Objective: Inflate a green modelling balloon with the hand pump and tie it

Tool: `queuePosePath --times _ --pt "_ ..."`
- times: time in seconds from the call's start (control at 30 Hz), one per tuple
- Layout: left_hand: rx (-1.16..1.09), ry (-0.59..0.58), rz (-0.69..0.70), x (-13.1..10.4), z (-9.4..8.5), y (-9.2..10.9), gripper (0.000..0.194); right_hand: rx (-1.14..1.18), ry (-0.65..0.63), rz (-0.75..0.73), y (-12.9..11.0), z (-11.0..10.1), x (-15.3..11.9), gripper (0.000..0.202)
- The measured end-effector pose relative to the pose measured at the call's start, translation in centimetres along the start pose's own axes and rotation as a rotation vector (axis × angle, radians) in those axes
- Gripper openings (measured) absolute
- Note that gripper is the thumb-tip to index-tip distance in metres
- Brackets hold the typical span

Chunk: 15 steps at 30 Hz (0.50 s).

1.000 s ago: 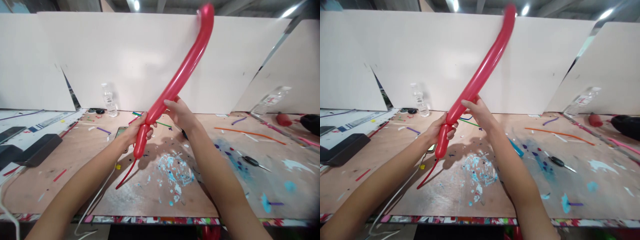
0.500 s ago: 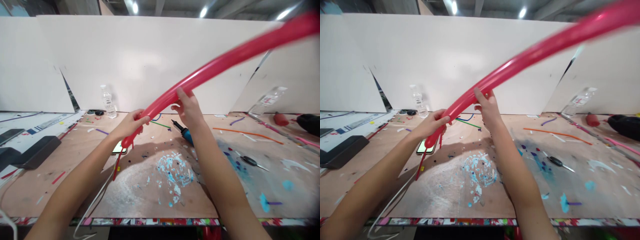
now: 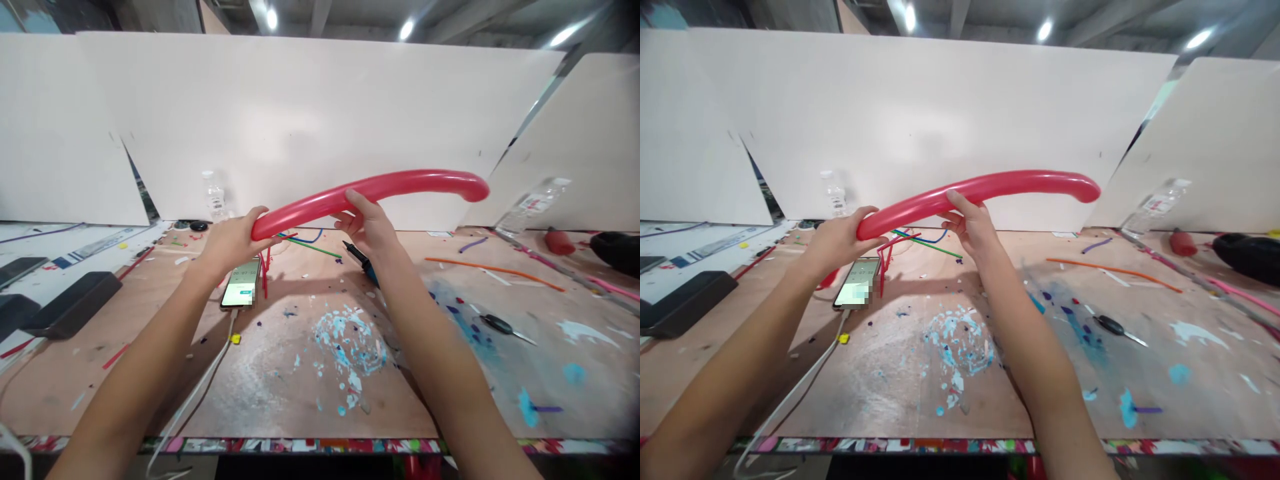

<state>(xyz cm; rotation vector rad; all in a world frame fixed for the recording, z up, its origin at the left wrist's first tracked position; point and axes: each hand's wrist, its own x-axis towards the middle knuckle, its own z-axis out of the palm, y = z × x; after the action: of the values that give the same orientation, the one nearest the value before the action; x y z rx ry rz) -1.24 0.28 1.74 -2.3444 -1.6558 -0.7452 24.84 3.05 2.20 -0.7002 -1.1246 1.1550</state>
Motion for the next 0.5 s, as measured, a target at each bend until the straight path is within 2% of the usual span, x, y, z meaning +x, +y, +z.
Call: queuePosePath --times 0.13,0.2,0.37,0.5 --pt "-0.034 0.115 0.028 -0.5 -0.1 1.8 0.057 0.059 -0.101 0.061 1.3 1.2 -0.4 0.034" --pt "-0.021 0.130 0.031 -0.7 -0.3 2.5 0.055 0.093 -0.144 0.076 1.7 2.0 -0.7 0.034" --pt "-0.028 0.076 0.063 -0.8 -0.9 2.9 0.049 0.106 -0.165 0.036 2.0 2.5 -1.2 0.028" --pt "-0.260 0.012 0.109 -0.9 -1.8 2.5 0.036 0.139 -0.247 -0.014 2.0 1.9 -1.1 0.020"
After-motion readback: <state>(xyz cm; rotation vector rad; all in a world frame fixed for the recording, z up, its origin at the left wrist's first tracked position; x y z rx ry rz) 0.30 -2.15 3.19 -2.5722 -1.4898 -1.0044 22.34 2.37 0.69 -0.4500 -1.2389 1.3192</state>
